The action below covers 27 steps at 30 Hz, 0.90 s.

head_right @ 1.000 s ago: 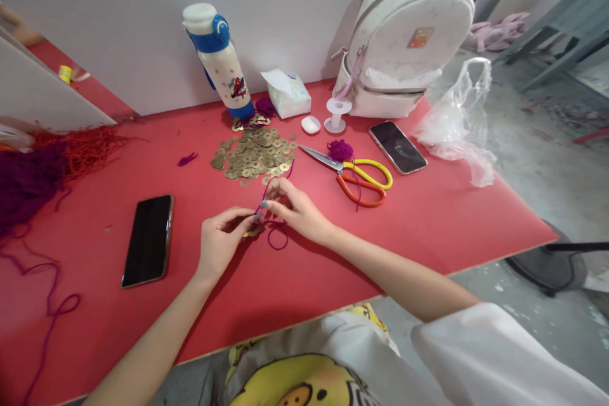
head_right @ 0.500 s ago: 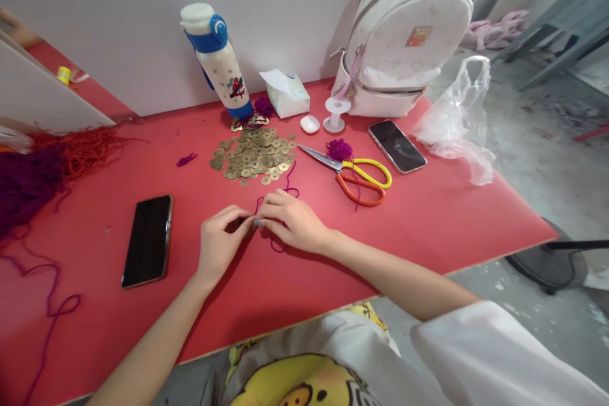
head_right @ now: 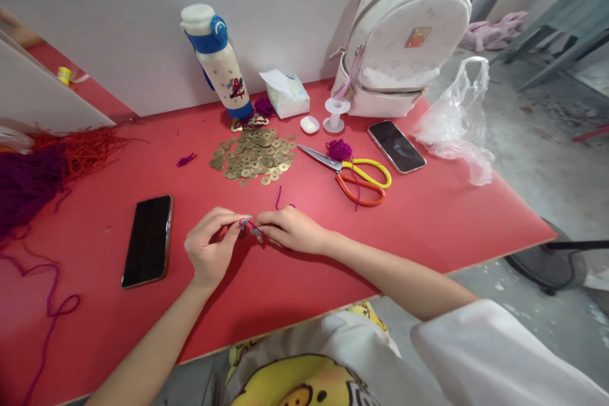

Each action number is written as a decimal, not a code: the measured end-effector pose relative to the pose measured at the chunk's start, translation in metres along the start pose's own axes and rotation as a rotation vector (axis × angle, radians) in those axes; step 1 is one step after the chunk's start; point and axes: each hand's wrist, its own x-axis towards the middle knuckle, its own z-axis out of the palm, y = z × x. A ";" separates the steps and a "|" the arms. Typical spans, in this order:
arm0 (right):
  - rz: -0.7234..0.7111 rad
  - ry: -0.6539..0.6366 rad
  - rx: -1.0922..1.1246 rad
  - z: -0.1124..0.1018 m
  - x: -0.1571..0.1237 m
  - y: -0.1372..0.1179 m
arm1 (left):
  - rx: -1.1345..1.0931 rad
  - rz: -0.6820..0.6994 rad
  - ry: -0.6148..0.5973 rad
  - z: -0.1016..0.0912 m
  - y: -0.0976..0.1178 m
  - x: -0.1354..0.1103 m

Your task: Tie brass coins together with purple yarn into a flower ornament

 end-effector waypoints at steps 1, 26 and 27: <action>-0.011 -0.017 -0.002 0.000 0.000 -0.001 | -0.034 -0.052 -0.002 0.000 0.000 0.001; 0.253 0.679 0.962 -0.028 0.014 0.022 | -0.397 -0.131 -0.190 0.000 -0.001 0.006; 0.223 0.732 0.910 -0.029 0.013 0.022 | -0.393 -0.127 -0.182 0.000 -0.001 0.007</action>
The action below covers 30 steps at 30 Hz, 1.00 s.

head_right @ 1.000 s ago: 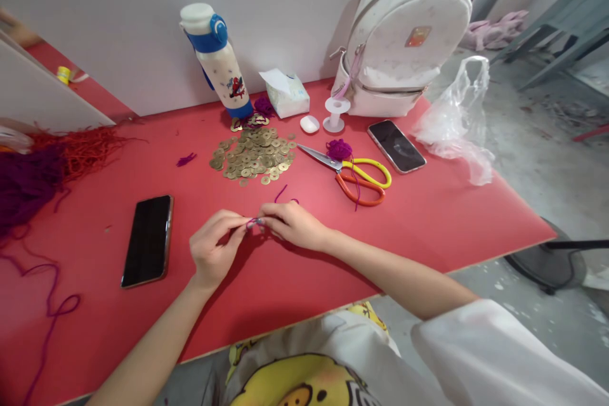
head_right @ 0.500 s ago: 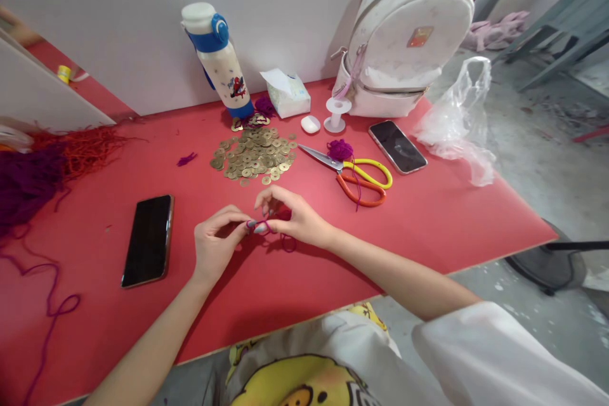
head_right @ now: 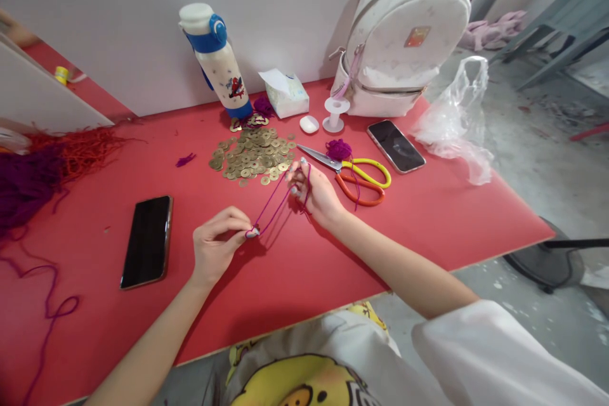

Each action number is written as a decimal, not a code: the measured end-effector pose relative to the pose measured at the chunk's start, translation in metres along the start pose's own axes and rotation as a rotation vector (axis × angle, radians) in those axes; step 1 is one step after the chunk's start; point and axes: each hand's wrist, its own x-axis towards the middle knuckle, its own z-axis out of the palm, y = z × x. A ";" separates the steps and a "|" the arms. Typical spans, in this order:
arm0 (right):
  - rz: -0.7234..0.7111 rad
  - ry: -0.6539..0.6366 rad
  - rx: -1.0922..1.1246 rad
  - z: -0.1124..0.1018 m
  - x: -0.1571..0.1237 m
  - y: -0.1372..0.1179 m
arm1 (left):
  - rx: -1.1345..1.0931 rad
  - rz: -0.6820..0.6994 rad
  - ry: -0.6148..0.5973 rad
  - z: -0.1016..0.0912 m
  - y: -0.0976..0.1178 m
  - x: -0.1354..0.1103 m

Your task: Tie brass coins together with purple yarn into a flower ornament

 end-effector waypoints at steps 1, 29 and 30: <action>-0.078 0.028 -0.049 0.000 0.000 0.000 | 0.008 0.007 0.010 0.000 0.000 0.000; -0.687 -0.215 -0.865 0.010 -0.025 0.000 | -0.003 -0.361 0.396 0.001 -0.013 0.002; -0.711 -0.289 -0.910 0.012 -0.028 0.001 | 0.004 -0.365 0.402 0.001 -0.014 0.002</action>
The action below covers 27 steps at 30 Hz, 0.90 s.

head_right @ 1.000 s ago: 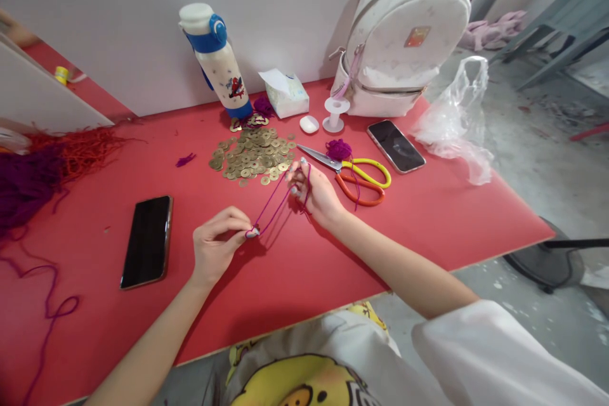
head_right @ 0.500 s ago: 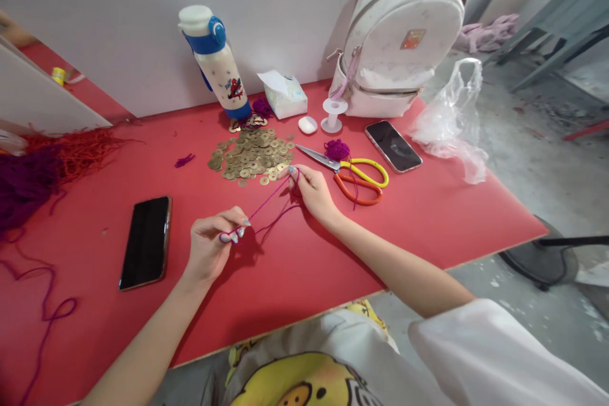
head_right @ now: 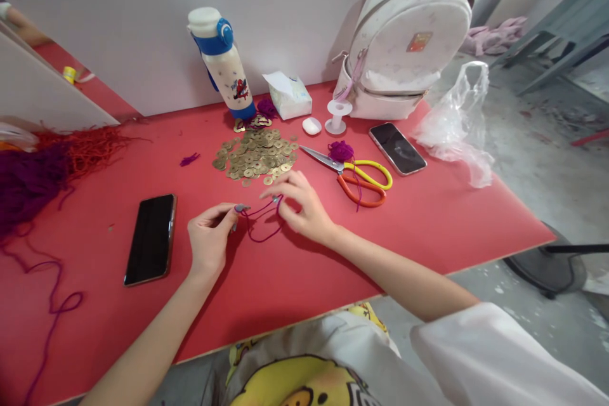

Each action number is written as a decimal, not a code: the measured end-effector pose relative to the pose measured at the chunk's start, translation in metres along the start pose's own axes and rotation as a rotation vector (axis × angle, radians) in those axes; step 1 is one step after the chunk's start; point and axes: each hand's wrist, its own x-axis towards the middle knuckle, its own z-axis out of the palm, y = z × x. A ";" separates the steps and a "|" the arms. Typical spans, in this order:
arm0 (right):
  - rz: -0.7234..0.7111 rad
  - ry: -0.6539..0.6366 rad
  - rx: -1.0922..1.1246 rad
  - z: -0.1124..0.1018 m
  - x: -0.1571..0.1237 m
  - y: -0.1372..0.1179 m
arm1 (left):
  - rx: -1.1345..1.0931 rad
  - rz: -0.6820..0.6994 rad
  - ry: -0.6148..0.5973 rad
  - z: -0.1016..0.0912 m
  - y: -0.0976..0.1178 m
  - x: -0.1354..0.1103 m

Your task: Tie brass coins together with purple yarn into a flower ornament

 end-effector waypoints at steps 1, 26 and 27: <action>-0.042 -0.061 -0.023 0.002 -0.002 -0.002 | 0.007 0.002 0.003 0.000 0.000 0.000; -0.026 -0.439 -0.217 0.018 -0.012 -0.007 | 0.069 0.081 -0.089 0.000 0.004 -0.003; -0.006 -0.446 -0.175 0.018 -0.012 -0.007 | 0.083 0.092 -0.094 0.001 0.004 -0.003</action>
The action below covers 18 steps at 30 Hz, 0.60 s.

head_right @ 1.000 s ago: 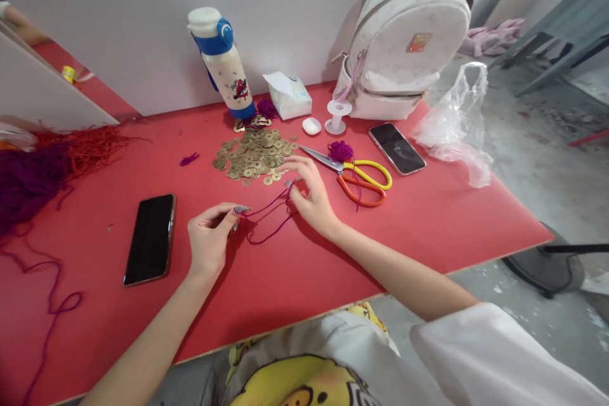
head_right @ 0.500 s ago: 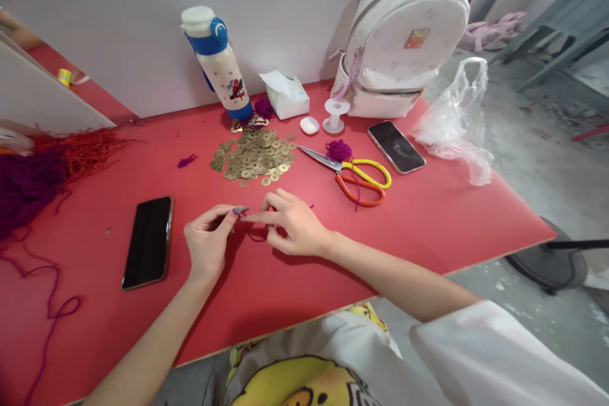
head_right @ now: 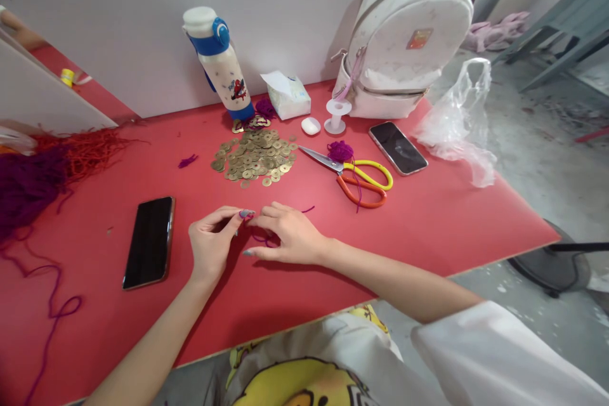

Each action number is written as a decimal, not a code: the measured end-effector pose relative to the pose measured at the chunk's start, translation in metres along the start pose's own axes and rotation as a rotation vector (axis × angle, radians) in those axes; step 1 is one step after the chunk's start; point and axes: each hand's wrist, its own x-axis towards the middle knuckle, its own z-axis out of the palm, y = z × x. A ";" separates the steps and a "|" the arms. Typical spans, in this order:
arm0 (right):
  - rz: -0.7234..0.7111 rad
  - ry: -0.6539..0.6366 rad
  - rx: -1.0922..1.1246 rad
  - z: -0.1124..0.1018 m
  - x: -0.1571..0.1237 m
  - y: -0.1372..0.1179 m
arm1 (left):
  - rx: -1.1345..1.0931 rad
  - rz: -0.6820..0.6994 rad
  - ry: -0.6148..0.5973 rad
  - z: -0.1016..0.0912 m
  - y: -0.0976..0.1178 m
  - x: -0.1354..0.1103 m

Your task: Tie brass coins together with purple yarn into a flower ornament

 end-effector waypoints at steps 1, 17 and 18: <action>0.006 0.001 0.041 0.001 0.000 0.000 | 0.019 0.014 -0.002 0.000 0.000 0.000; 0.106 0.365 0.265 -0.011 0.002 0.004 | 0.136 0.021 -0.208 0.004 0.000 -0.001; 0.127 0.393 0.280 -0.012 0.002 0.005 | 0.129 0.021 -0.214 0.004 0.002 -0.001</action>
